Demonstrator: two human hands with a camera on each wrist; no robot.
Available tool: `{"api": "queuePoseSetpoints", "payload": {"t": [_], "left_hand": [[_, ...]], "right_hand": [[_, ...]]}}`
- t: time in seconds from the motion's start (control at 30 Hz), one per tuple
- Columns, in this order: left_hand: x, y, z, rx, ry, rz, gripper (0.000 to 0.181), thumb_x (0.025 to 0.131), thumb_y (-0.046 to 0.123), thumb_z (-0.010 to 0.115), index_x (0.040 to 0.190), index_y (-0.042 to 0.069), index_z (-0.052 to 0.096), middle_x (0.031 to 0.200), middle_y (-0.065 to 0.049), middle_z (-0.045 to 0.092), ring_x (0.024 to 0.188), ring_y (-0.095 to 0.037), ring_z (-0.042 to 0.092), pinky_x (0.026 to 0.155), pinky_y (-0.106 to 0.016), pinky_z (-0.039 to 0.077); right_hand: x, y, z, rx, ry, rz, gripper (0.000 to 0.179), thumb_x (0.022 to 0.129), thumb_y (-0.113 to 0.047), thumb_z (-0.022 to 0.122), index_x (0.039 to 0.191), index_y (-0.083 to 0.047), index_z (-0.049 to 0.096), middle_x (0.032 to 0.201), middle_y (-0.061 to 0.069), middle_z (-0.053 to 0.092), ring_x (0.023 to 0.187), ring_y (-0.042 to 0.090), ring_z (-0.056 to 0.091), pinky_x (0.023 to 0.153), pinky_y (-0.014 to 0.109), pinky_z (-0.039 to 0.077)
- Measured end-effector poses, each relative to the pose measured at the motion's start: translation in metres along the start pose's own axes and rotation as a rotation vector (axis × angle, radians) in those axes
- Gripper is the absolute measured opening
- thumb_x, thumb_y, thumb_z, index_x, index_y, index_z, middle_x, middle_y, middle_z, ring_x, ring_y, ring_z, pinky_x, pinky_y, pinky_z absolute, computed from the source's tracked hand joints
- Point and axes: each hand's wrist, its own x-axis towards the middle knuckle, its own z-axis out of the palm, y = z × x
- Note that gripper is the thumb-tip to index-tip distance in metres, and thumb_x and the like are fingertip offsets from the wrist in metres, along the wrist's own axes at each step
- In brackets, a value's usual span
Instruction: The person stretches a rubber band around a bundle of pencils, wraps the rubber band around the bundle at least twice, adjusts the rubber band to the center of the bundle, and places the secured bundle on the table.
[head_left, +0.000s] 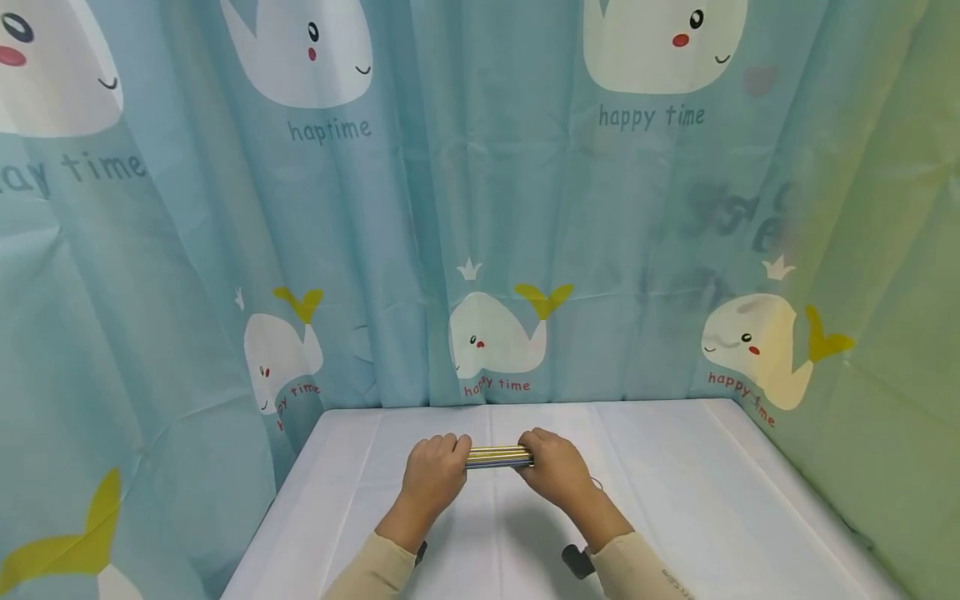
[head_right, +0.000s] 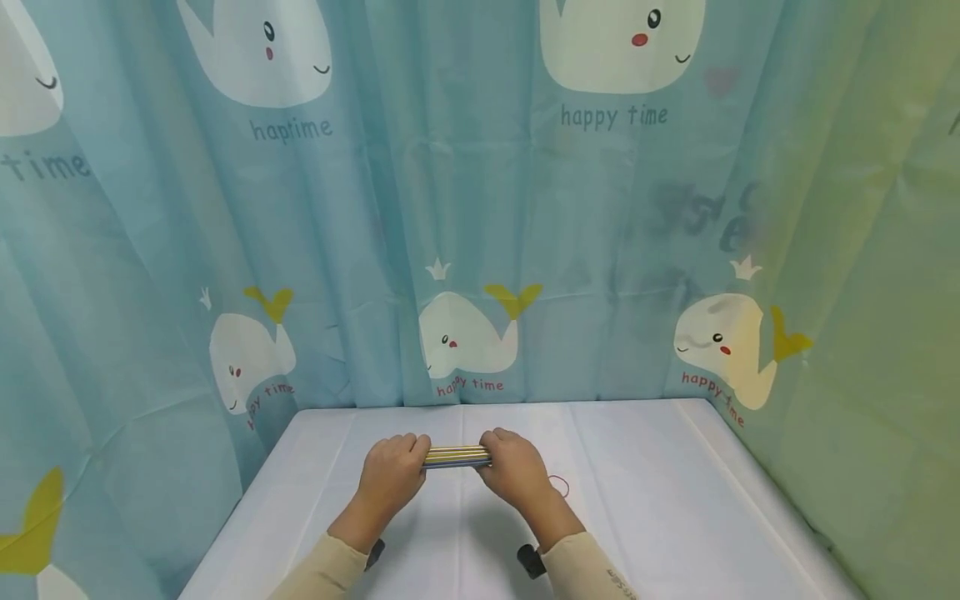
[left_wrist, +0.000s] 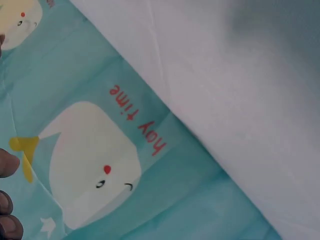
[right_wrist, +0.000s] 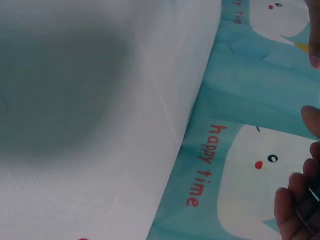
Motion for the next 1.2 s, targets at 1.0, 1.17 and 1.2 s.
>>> {"api": "queuePoseSetpoints", "payload": {"t": [1.0,1.17,1.2], "left_hand": [[-0.004,-0.013,-0.005,-0.246,-0.068,0.076,0.042,0.073,0.04,0.08,0.098,0.01,0.063,0.091,0.0,0.061,0.076,-0.015,0.059,0.064,-0.031,0.051],[-0.004,-0.01,-0.004,-0.134,-0.069,0.079,0.024,0.072,0.018,0.078,0.086,0.011,0.06,0.073,0.002,0.054,0.056,-0.011,0.051,0.047,-0.025,0.044],[-0.004,-0.009,-0.004,-0.129,-0.063,0.075,0.023,0.072,0.017,0.078,0.083,0.011,0.059,0.07,0.003,0.053,0.052,-0.01,0.049,0.044,-0.025,0.043]], "right_hand": [[-0.002,0.008,-0.007,-0.218,0.103,-0.18,0.021,0.071,-0.014,0.08,0.074,-0.014,0.059,0.061,-0.007,0.057,0.049,0.005,0.043,0.047,0.023,0.044],[-0.003,0.009,-0.004,-0.243,0.137,-0.182,0.022,0.069,-0.012,0.079,0.072,-0.015,0.058,0.06,-0.007,0.053,0.049,0.007,0.044,0.047,0.024,0.041],[-0.003,0.008,-0.004,-0.257,0.151,-0.186,0.022,0.069,-0.011,0.078,0.072,-0.014,0.057,0.06,-0.006,0.053,0.05,0.008,0.045,0.048,0.025,0.042]]}}
